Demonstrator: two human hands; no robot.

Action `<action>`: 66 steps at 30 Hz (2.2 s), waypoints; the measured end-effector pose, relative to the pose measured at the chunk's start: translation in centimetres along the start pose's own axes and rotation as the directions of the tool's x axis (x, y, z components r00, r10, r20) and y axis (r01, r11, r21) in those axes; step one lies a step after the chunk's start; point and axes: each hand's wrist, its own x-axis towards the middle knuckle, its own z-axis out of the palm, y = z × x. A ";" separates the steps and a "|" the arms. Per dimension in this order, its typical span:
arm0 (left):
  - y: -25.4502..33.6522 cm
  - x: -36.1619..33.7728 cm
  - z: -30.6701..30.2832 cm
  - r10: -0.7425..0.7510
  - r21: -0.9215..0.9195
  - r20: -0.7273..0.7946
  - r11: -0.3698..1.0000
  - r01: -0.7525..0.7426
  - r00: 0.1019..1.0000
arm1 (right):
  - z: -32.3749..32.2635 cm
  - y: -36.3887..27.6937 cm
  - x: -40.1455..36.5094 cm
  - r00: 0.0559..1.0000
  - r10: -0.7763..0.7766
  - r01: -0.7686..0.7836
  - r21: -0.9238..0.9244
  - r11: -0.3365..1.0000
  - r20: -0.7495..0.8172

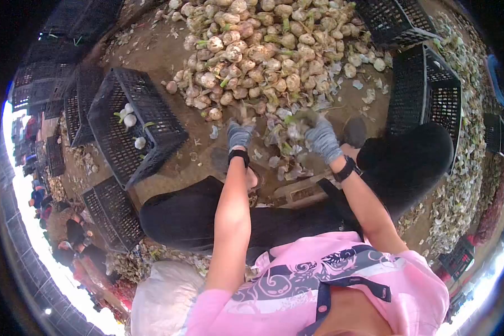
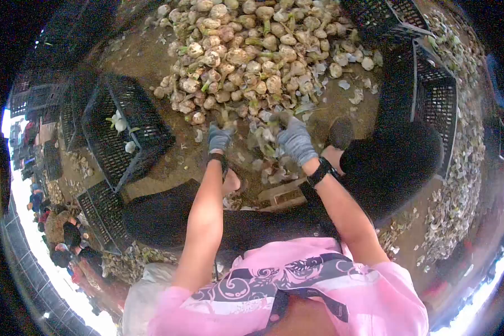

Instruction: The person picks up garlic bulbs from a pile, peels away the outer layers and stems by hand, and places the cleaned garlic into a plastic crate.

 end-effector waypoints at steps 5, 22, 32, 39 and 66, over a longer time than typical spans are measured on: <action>6.1 -1.4 0.0 0.358 -0.573 0.437 0.818 -0.051 0.825 | -2.0 0.8 0.9 0.971 -0.107 0.206 0.519 0.830 -0.214; 15.7 -16.0 -7.8 0.548 -0.837 0.036 0.473 -0.275 0.835 | -5.5 -5.2 -4.0 0.977 -0.150 0.210 0.533 0.819 -0.154; 13.9 -12.6 -8.0 0.292 -0.877 0.341 0.442 0.190 0.894 | -4.7 -5.8 -5.0 0.973 -0.230 0.210 0.306 0.928 0.029; 14.2 -12.9 -9.9 0.034 -0.673 0.228 0.728 0.132 0.973 | -2.8 -3.1 -4.3 0.995 -0.094 0.071 0.467 0.882 0.027; 12.6 -14.0 -10.7 0.658 -0.968 0.248 0.147 0.202 0.711 | -2.3 -1.4 -3.2 0.996 0.058 -0.090 0.793 0.602 0.069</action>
